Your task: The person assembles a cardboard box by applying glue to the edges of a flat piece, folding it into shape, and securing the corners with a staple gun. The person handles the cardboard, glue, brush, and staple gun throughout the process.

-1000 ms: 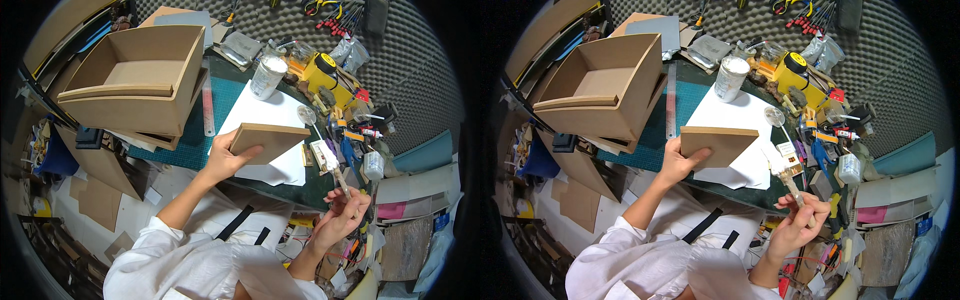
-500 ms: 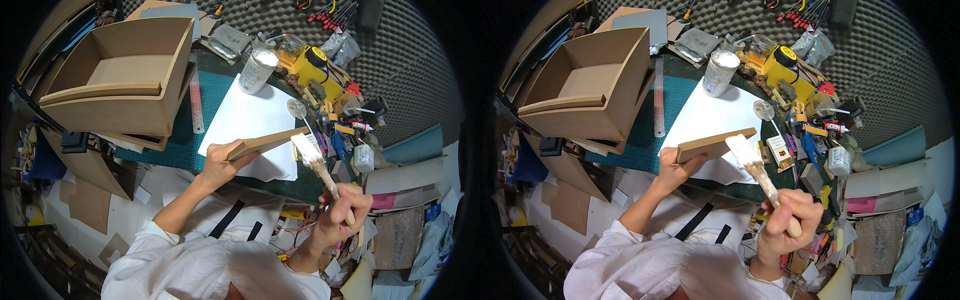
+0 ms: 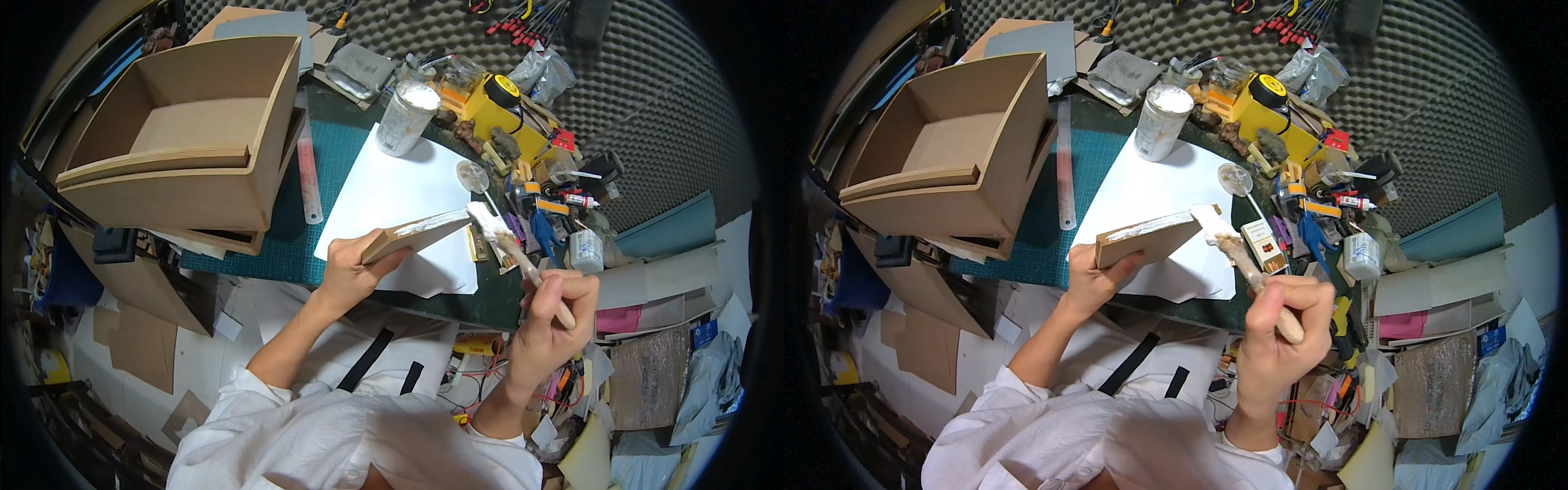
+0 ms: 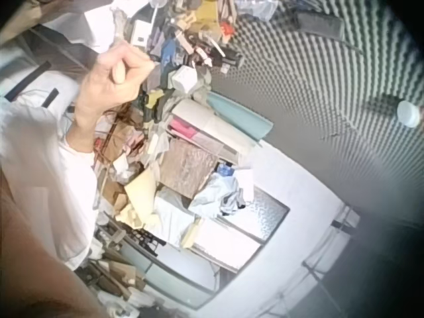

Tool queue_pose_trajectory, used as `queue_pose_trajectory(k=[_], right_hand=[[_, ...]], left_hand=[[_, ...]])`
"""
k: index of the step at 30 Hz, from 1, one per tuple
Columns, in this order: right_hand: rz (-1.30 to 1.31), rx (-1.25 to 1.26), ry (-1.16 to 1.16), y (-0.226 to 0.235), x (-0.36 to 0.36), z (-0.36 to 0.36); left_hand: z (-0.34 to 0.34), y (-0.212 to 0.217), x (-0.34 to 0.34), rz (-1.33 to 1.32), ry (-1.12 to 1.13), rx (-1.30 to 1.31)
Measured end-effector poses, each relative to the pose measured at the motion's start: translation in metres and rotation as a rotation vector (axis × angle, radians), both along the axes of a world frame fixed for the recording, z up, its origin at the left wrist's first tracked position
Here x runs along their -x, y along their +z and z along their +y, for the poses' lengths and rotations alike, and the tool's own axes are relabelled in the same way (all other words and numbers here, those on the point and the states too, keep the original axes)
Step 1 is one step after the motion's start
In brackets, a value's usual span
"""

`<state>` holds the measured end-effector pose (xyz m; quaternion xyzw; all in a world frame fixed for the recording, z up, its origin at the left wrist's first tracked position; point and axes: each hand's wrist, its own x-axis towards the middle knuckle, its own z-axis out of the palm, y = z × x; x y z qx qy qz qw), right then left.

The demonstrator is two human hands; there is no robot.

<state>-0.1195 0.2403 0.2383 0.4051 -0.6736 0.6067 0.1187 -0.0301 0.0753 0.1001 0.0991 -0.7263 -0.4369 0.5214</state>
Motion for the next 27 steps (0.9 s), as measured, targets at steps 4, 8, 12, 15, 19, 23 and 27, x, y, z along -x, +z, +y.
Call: queue_pose_trajectory(k=[4, 8, 12, 15, 19, 23, 27], right_hand=[[0.19, -0.125, 0.214, 0.001, -0.026, -0.001], [-0.033, 0.033, -0.014, 0.001, 0.004, -0.002], [0.042, -0.05, 0.138, 0.002, -0.014, 0.001], [0.101, -0.018, -0.043, 0.004, 0.008, -0.004], [0.171, -0.049, 0.018, 0.003, 0.008, -0.003], [0.062, -0.011, -0.092, 0.007, 0.023, 0.004], [0.092, -0.026, 0.091, 0.003, 0.001, 0.003]], left_hand=[[-0.001, 0.005, -0.005, -0.054, -0.013, -0.02], [0.001, 0.004, -0.001, -0.04, -0.013, -0.04], [-0.001, 0.001, 0.001, 0.003, 0.063, 0.038], [0.0, -0.001, 0.002, -0.008, 0.043, 0.013], [0.002, -0.001, 0.001, 0.01, 0.045, 0.05], [0.002, 0.002, 0.002, 0.015, 0.039, 0.047], [0.0, 0.0, 0.001, 0.024, 0.05, 0.053]])
